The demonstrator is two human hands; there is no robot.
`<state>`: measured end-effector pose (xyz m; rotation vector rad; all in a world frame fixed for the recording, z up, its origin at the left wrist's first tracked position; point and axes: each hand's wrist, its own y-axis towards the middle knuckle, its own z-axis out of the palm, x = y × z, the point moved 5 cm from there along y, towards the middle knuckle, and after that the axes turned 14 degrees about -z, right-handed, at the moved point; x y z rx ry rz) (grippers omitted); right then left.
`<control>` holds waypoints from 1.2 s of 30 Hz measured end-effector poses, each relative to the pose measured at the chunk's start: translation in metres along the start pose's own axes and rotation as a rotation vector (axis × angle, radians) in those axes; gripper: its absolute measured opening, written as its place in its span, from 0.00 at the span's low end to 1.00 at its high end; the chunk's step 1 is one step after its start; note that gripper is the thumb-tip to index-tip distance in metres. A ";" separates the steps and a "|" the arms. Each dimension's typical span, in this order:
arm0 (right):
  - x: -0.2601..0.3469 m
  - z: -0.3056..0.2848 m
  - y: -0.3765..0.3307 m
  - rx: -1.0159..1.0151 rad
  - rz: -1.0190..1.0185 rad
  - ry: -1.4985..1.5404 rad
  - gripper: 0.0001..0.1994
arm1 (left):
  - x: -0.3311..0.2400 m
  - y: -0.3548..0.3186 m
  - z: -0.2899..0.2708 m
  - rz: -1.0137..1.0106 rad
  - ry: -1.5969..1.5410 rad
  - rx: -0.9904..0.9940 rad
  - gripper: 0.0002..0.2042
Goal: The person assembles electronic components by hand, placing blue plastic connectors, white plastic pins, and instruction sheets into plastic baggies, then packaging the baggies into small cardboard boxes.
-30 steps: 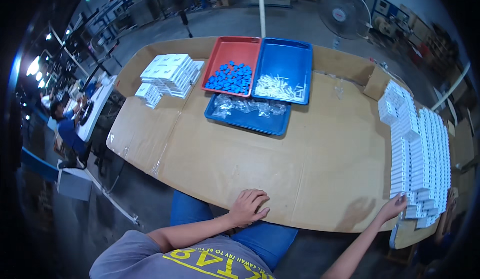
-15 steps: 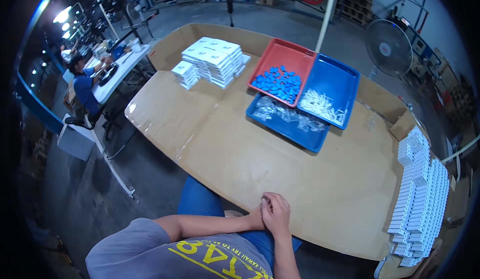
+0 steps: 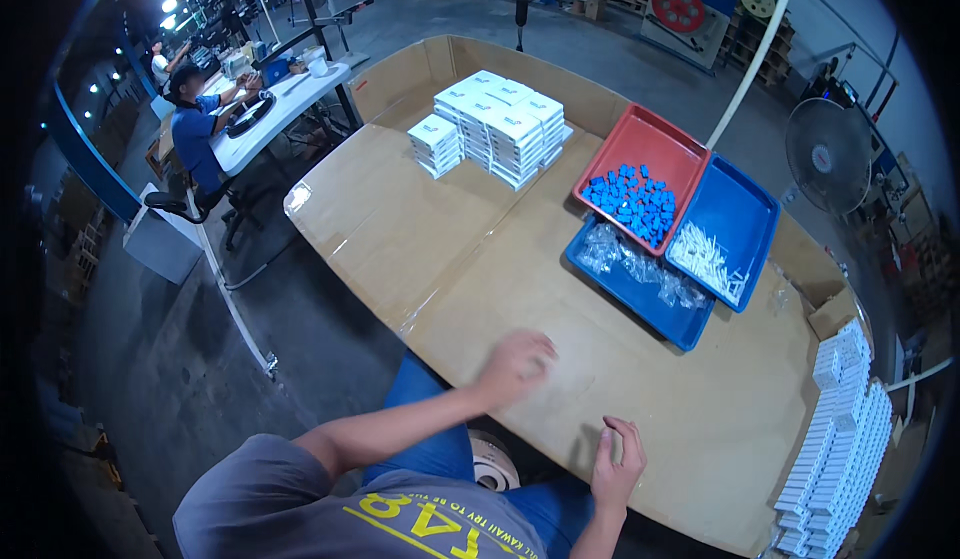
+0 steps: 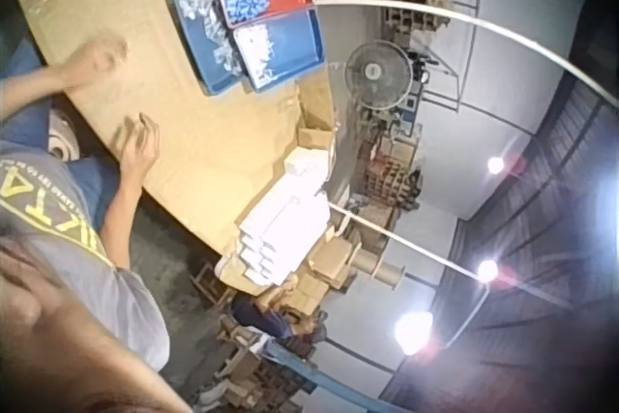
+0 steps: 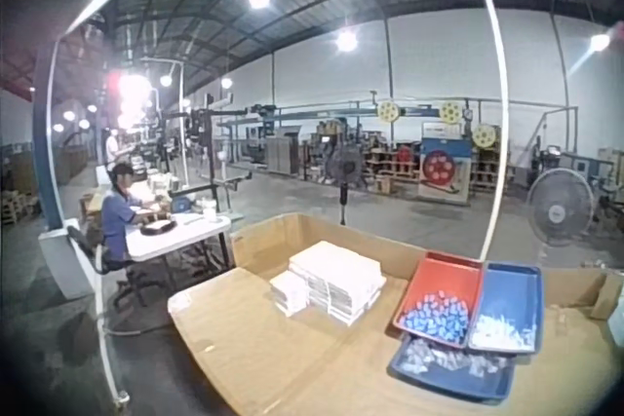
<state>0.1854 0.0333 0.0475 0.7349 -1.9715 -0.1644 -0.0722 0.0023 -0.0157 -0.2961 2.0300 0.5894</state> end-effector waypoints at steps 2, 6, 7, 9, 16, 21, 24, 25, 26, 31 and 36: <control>-0.008 -0.001 0.021 0.026 0.028 -0.007 0.05 | 0.058 0.047 -0.049 -0.178 0.043 -0.210 0.07; -0.015 0.010 0.101 0.135 0.020 -0.013 0.05 | 0.138 0.133 -0.135 -0.427 0.358 -0.597 0.07; -0.007 0.007 0.130 0.208 -0.049 -0.064 0.05 | 0.144 0.159 -0.138 -0.432 0.413 -0.648 0.06; 0.002 0.008 0.188 0.406 -0.101 -0.138 0.09 | 0.163 0.192 -0.144 -0.438 0.457 -0.694 0.06; 0.061 0.067 0.397 0.833 -0.227 -0.168 0.16 | 0.184 0.227 -0.142 -0.361 0.676 -0.501 0.14; 0.061 0.150 0.532 0.848 -0.271 0.051 0.15 | 0.182 0.242 -0.139 -0.475 0.756 -0.478 0.23; 0.043 0.222 0.599 0.946 -0.280 0.156 0.15 | 0.175 0.251 -0.140 -0.552 0.820 -0.417 0.26; 0.027 0.249 0.618 0.951 -0.349 0.113 0.15 | 0.178 0.252 -0.138 -0.563 0.858 -0.411 0.26; 0.012 0.278 0.636 0.956 -0.421 0.079 0.14 | 0.182 0.251 -0.141 -0.576 0.905 -0.409 0.27; -0.034 0.385 0.711 1.032 -0.261 -0.103 0.15 | 0.190 0.257 -0.141 -0.666 0.843 -0.336 0.28; -0.076 0.477 0.738 1.118 -0.344 -0.339 0.17 | 0.202 0.254 -0.142 -0.698 0.847 -0.300 0.30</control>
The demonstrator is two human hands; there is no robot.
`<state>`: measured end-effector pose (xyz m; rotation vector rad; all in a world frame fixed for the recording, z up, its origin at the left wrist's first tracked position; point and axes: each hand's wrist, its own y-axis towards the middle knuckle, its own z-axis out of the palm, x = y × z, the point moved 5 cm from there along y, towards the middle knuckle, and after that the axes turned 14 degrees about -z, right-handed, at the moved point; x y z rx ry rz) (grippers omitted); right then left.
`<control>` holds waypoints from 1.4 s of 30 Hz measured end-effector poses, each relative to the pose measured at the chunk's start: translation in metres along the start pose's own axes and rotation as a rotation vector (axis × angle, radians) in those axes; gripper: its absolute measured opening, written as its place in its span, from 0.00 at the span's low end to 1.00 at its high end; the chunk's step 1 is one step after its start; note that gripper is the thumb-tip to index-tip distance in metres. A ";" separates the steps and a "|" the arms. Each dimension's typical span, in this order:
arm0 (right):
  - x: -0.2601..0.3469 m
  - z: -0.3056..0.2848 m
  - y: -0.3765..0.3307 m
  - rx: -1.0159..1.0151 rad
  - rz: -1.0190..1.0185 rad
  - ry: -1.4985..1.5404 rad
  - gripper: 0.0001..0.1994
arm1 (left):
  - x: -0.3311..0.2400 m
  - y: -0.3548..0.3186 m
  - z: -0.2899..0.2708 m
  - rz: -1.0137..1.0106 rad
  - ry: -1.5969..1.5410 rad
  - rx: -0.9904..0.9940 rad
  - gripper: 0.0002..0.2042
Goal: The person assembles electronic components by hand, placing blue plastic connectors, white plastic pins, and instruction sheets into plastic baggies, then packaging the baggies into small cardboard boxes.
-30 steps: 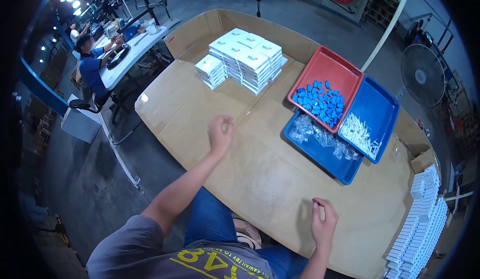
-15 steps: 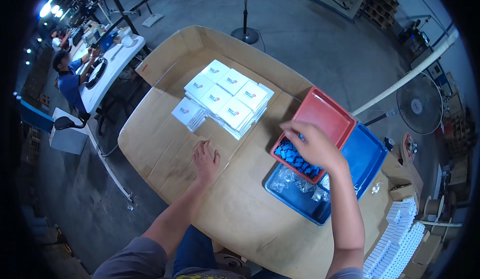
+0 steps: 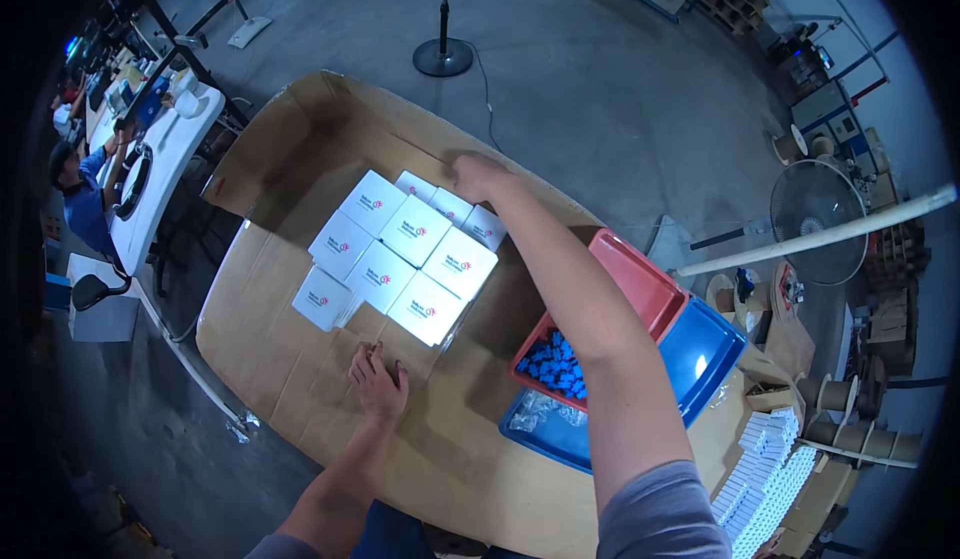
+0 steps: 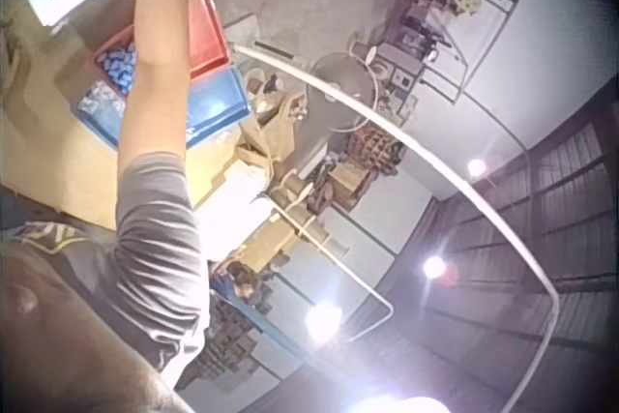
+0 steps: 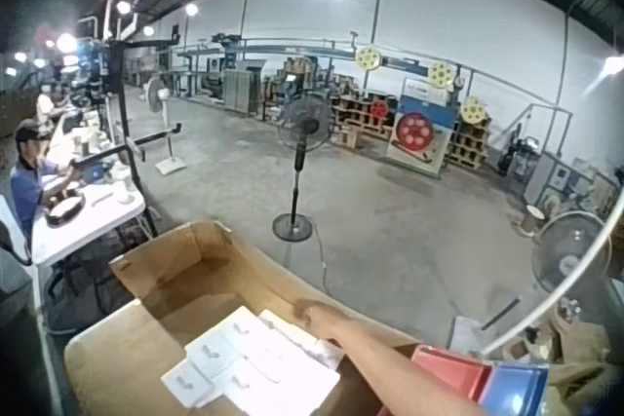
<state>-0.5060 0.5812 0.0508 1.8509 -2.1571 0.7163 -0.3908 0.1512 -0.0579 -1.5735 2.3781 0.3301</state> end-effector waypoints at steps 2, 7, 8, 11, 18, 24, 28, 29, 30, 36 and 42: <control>0.002 0.011 0.021 0.097 0.068 0.036 0.19 | 0.001 0.000 0.004 -0.047 0.025 0.070 0.33; -0.012 0.056 0.062 0.178 0.010 -0.028 0.23 | 0.002 -0.001 0.012 -0.048 0.040 0.102 0.36; -0.023 0.061 0.068 0.161 -0.004 -0.111 0.26 | -0.002 0.000 0.015 -0.030 0.024 0.103 0.36; 0.002 0.063 0.077 0.120 0.077 -0.012 0.29 | 0.007 -0.002 0.008 -0.054 0.046 0.089 0.36; 0.000 0.066 0.089 0.154 0.103 0.003 0.30 | 0.006 -0.001 0.013 -0.060 0.024 0.099 0.34; 0.011 0.045 0.076 -0.054 0.083 0.071 0.28 | 0.005 -0.001 0.011 -0.055 0.016 0.075 0.33; 0.038 -0.001 0.047 -0.518 -0.083 0.169 0.20 | 0.001 0.000 0.006 -0.037 0.008 0.044 0.33; 0.052 -0.018 0.030 -0.660 -0.119 0.227 0.20 | 0.003 -0.002 0.003 -0.038 0.012 0.033 0.33; 0.069 -0.040 0.008 -0.808 -0.155 0.276 0.20 | 0.003 -0.002 0.001 -0.038 0.008 0.027 0.33; 0.128 -0.072 -0.119 -0.969 -0.263 0.820 0.18 | -0.001 -0.009 -0.004 0.007 -0.014 -0.093 0.30; 0.166 -0.036 -0.270 -1.064 -0.338 1.094 0.17 | -0.012 -0.015 -0.013 0.084 -0.090 -0.149 0.25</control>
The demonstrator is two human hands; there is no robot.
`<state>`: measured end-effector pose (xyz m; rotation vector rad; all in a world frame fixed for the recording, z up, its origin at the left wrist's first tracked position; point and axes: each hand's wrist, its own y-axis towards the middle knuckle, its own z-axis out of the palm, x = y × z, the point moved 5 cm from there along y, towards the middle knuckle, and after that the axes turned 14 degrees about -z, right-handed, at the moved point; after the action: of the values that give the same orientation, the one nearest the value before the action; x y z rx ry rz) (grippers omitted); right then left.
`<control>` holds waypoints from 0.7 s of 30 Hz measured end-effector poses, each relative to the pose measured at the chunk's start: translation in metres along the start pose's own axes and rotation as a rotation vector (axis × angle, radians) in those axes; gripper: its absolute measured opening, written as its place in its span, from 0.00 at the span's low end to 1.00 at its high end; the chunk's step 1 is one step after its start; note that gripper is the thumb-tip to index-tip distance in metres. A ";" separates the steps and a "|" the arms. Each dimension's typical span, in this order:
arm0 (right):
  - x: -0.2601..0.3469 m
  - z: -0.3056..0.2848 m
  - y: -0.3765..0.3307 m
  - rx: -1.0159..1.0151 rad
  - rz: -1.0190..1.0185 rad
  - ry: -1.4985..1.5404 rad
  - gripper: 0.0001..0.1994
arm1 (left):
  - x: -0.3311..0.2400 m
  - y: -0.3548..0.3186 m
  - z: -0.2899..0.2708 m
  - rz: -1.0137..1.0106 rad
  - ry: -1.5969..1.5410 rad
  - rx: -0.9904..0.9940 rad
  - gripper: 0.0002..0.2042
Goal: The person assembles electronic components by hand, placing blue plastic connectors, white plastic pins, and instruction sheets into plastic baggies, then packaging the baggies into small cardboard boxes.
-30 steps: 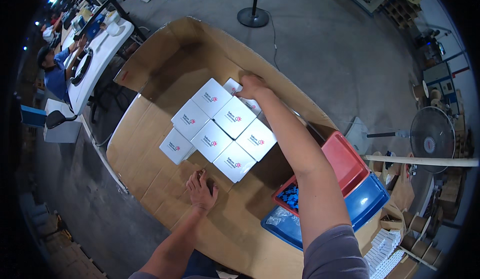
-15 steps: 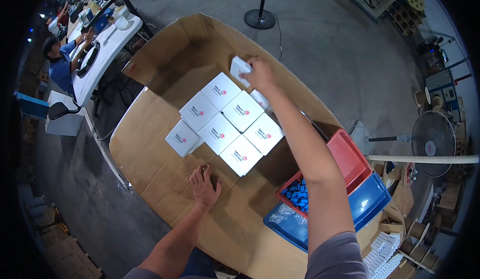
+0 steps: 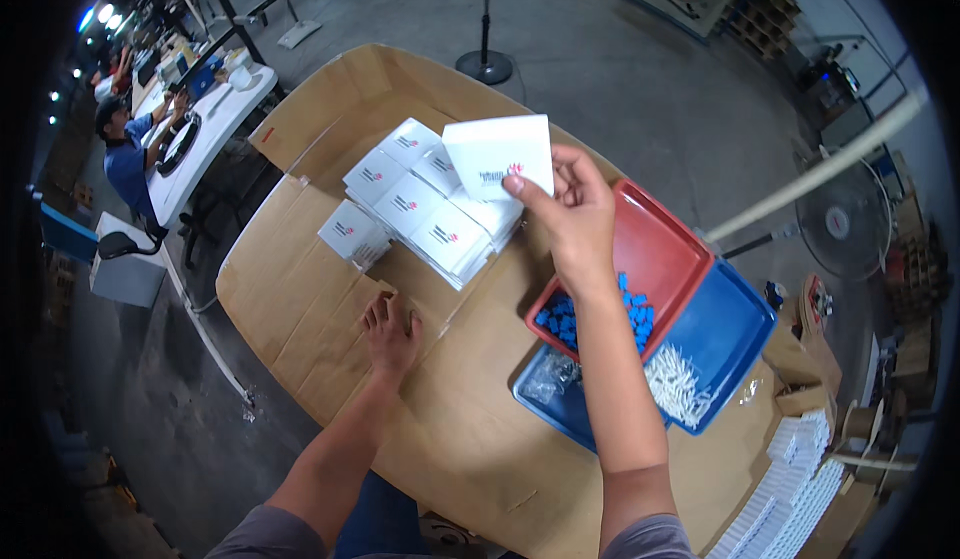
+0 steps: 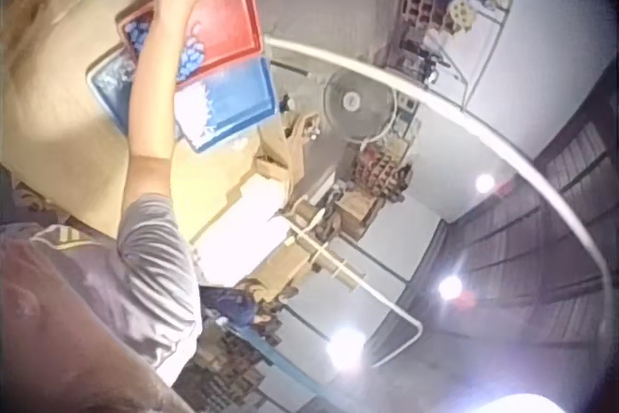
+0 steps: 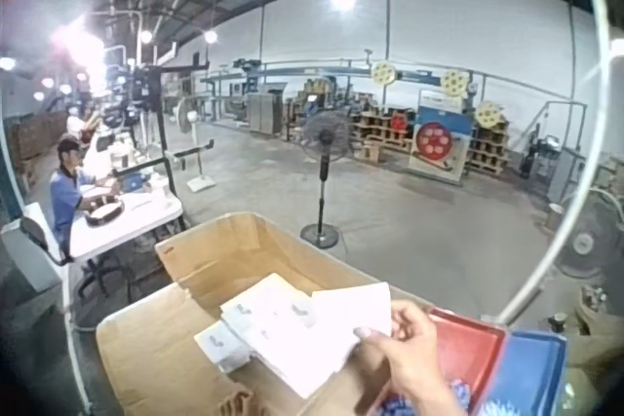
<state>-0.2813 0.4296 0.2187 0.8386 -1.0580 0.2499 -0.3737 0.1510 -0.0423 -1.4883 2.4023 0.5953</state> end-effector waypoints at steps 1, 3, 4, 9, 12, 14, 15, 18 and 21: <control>0.009 -0.011 -0.023 -0.038 0.030 0.061 0.17 | -0.001 -0.002 -0.003 -0.003 -0.038 -0.011 0.24; 0.031 -0.031 -0.070 -0.102 0.073 0.150 0.15 | -0.003 -0.007 -0.006 -0.012 -0.055 -0.027 0.24; 0.037 -0.041 -0.097 -0.151 0.134 0.218 0.15 | -0.004 -0.010 -0.006 0.014 -0.065 -0.034 0.24; 0.073 -0.075 -0.245 -0.314 0.178 0.570 0.18 | 0.012 -0.024 -0.006 0.099 -0.080 -0.185 0.23; 0.073 -0.101 -0.340 -0.442 0.215 0.669 0.16 | 0.001 -0.047 -0.017 0.229 -0.144 -0.357 0.22; 0.081 -0.112 -0.400 -0.532 0.202 0.694 0.16 | -0.006 -0.072 -0.031 0.325 -0.203 -0.427 0.21; 0.082 -0.118 -0.433 -0.496 0.187 0.726 0.17 | -0.016 -0.090 -0.026 0.311 -0.440 -0.148 0.19; 0.096 -0.113 -0.508 -0.588 0.226 0.668 0.19 | -0.039 -0.189 0.005 -0.004 -0.856 0.725 0.21; 0.110 -0.100 -0.575 -0.622 0.284 0.480 0.22 | -0.087 -0.319 -0.068 -0.417 -0.871 1.802 0.36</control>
<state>0.1599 0.0911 0.0099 0.0533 -0.7280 0.3184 -0.0492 0.0626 -0.0123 -0.5189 0.9683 -0.7554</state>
